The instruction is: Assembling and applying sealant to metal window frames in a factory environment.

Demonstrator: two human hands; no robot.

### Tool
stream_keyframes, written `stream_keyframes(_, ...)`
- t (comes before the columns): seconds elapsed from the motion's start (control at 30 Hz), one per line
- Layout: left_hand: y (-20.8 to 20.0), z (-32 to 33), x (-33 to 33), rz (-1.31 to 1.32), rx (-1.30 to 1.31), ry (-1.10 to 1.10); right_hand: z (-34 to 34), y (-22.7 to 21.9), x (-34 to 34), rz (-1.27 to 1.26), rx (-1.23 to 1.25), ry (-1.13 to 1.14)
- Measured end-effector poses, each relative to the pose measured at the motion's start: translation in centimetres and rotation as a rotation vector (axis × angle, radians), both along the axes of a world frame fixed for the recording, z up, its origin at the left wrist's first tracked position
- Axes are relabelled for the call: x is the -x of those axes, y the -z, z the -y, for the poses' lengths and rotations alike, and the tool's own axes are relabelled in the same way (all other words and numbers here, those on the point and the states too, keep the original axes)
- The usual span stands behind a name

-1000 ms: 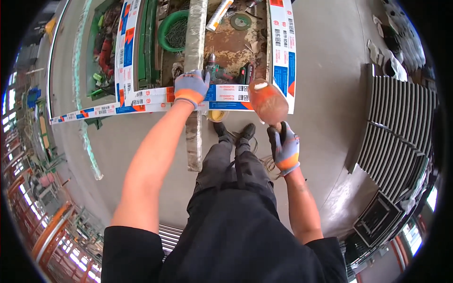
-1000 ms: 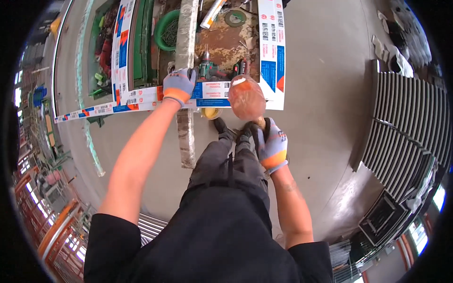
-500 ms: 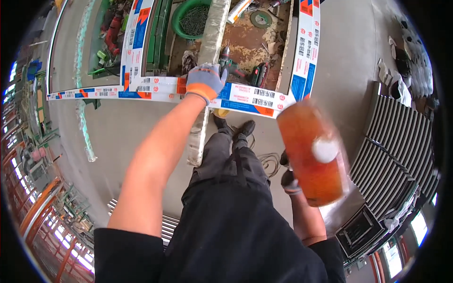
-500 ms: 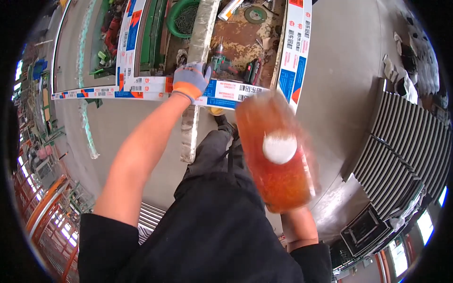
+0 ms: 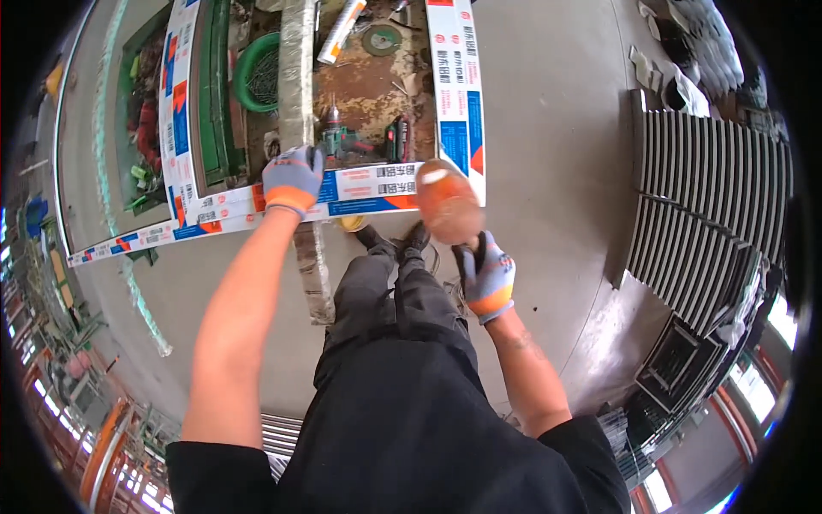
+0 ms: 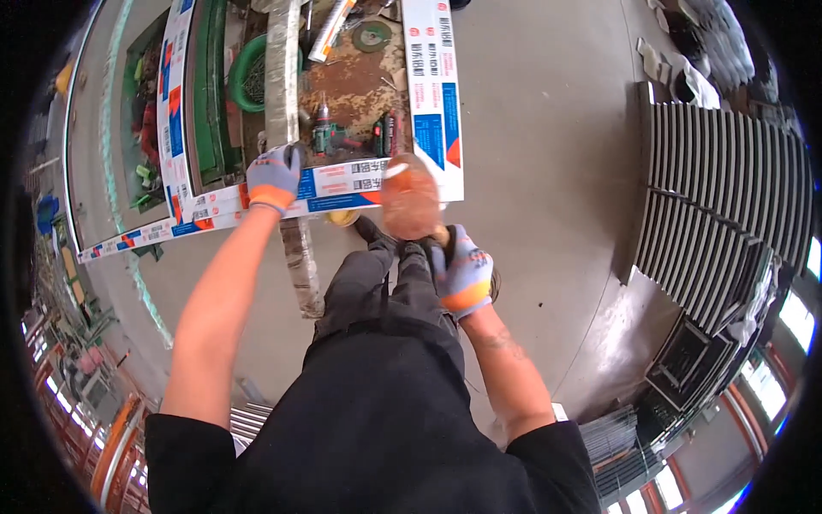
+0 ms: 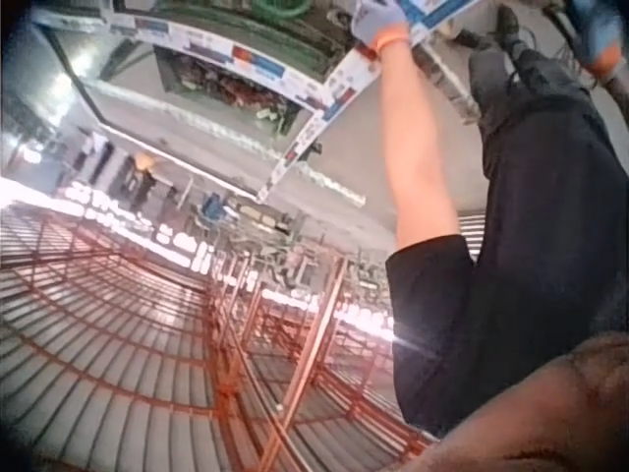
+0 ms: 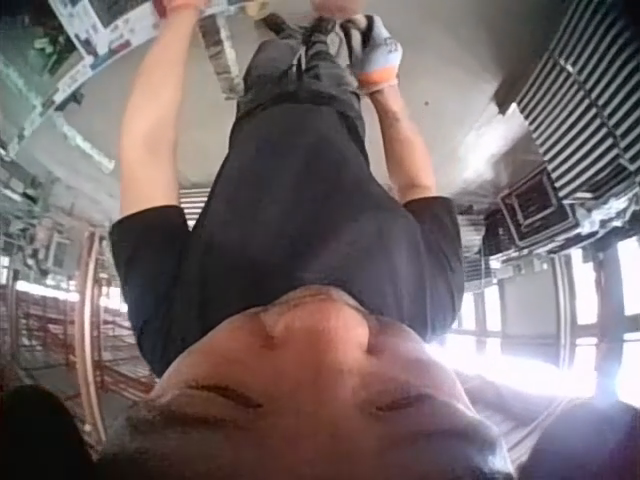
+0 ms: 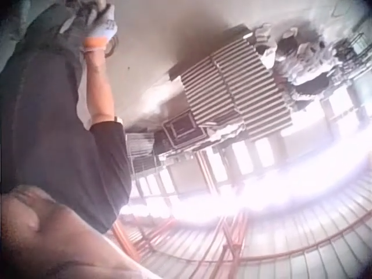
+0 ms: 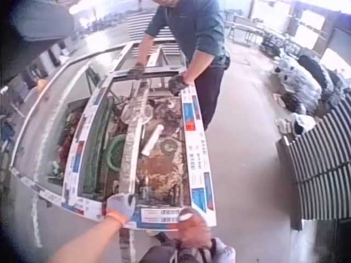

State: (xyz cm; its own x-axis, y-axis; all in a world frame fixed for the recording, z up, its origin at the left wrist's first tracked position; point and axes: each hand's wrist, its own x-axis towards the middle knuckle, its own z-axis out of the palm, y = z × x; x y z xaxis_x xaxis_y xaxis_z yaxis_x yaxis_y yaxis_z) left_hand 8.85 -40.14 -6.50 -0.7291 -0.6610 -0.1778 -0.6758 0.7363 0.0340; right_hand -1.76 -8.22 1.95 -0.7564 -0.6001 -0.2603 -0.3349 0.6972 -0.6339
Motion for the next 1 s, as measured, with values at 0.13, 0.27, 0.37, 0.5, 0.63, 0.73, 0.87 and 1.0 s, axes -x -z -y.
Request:
stream_keyframes(0.13,0.0,0.1,0.9,-0.013,0.043,0.028,-1.5,0.8,0.8,0.008,-0.13,0.1)
stream_keyframes(0.27,0.1,-0.5,0.9,-0.184,0.091,0.095,-1.3,1.2,1.1,-0.014,-0.299,0.007)
stream_keyframes(0.37,0.7,-2.5,2.7,-0.125,0.116,0.104,-1.7,1.4,1.3,-0.006,-0.288,-0.001)
stream_keyframes(0.5,0.8,-2.3,2.5,0.056,0.068,0.029,-2.1,0.2,1.5,0.002,-0.194,-0.011)
stream_keyframes(0.63,0.0,-2.8,3.1,-0.029,0.07,0.108,-2.1,-0.6,0.9,0.065,-0.144,0.044)
stream_keyframes(0.73,0.6,-2.7,2.9,-0.032,0.073,0.105,-1.7,1.2,0.8,-0.053,-0.263,0.014)
stream_keyframes(0.87,0.6,-2.6,2.7,-0.043,0.076,0.087,-1.5,-0.9,2.6,0.039,-0.261,-0.003)
stream_keyframes(1.0,-0.5,-3.1,3.1,0.014,0.051,0.052,-2.0,-5.9,3.3,-0.009,0.38,0.09)
